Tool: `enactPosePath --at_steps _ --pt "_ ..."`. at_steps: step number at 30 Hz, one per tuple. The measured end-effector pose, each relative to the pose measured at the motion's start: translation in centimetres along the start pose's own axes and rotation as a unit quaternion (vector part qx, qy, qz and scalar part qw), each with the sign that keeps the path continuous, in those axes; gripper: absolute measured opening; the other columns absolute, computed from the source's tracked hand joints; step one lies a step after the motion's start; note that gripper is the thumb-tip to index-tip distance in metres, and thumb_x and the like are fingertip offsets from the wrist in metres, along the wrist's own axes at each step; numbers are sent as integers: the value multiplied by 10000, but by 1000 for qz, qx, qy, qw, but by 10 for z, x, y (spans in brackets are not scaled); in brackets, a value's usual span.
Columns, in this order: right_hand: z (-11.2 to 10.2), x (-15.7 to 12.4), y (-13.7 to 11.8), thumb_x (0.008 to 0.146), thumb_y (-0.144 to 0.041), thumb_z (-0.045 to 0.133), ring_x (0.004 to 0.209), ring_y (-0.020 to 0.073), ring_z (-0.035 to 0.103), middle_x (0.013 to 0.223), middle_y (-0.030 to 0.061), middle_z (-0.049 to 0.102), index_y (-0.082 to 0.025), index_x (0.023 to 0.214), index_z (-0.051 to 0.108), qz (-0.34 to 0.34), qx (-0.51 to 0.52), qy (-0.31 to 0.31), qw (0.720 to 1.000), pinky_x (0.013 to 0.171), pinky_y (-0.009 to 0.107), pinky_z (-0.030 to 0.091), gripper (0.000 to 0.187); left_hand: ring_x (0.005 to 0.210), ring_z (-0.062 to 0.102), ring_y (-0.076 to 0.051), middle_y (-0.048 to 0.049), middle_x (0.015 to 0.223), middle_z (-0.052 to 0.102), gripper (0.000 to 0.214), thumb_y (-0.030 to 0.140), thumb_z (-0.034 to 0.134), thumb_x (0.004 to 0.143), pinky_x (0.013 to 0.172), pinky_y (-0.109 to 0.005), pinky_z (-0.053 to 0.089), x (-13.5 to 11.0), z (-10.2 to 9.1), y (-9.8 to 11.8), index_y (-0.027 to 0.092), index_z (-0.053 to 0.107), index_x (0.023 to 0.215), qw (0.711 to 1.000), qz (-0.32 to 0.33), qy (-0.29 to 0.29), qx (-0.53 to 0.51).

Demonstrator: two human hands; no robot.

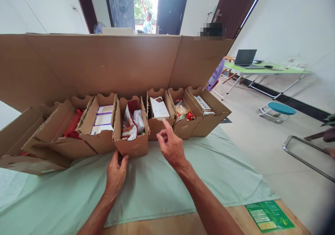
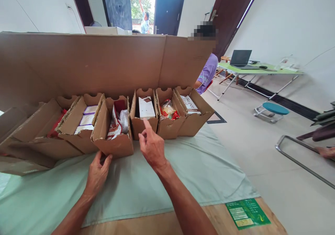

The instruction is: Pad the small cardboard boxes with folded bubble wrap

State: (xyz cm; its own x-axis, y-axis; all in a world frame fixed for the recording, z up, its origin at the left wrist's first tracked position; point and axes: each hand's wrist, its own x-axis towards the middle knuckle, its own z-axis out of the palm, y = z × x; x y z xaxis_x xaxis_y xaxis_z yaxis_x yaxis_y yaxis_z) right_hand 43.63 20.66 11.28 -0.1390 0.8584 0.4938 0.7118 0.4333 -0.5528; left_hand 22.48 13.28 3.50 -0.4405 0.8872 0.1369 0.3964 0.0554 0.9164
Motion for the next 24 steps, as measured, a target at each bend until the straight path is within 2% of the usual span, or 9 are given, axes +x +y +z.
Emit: enactPosePath --at_steps 2,4,6,8,14,19,21,24 --pt "-10 23 -6 983 -241 511 818 197 724 941 36 764 -200 1536 432 25 -63 -38 997 771 294 531 560 934 718 -275 -114 1045 771 466 541 550 880 815 -366 546 -2 1 -4 176 650 1151 1000 -6 11 11" --pt "-16 42 -11 983 -241 523 841 229 736 928 56 779 -212 1408 573 45 -135 -86 986 745 293 506 429 879 714 -267 -102 990 777 438 540 539 884 773 -349 539 0 3 -6 183 671 1101 999 -2 17 27" --pt "-18 52 -14 997 -247 507 845 247 742 908 77 787 -213 1236 673 59 -187 -113 974 713 284 479 293 828 710 -262 -100 952 779 417 515 518 896 742 -343 531 8 7 -6 185 687 1084 999 9 17 49" --pt "-20 54 -15 1007 -240 487 849 247 745 908 84 790 -214 1155 694 68 -206 -115 969 691 277 452 256 799 708 -264 -107 931 779 396 461 496 914 731 -350 525 17 12 -4 181 695 1110 997 19 15 78" --pt "-25 41 -10 1000 -222 488 843 231 743 914 67 793 -214 1134 689 73 -190 -98 974 666 271 413 242 903 726 -296 -145 1013 778 381 309 464 940 798 -384 527 36 30 2 173 667 1231 994 21 15 106" --pt "-20 39 -7 982 -236 523 881 245 745 956 63 800 -217 1177 672 72 -152 -84 982 703 287 449 246 1029 721 -340 -219 1144 749 436 260 424 953 880 -429 525 43 42 5 114 615 1317 993 -1 18 117" --pt "-18 37 -3 960 -233 547 913 251 741 1000 59 799 -218 1231 648 61 -116 -74 989 743 303 478 289 1077 716 -333 -212 1183 743 440 260 441 956 920 -421 526 47 46 7 123 604 1341 993 -6 18 115" --pt "-16 29 5 918 -230 572 937 257 729 1060 73 784 -196 1381 559 24 -52 -48 997 792 340 517 465 1148 700 -310 -184 1263 725 489 292 493 957 978 -409 527 43 48 8 146 550 1421 995 -9 11 103"
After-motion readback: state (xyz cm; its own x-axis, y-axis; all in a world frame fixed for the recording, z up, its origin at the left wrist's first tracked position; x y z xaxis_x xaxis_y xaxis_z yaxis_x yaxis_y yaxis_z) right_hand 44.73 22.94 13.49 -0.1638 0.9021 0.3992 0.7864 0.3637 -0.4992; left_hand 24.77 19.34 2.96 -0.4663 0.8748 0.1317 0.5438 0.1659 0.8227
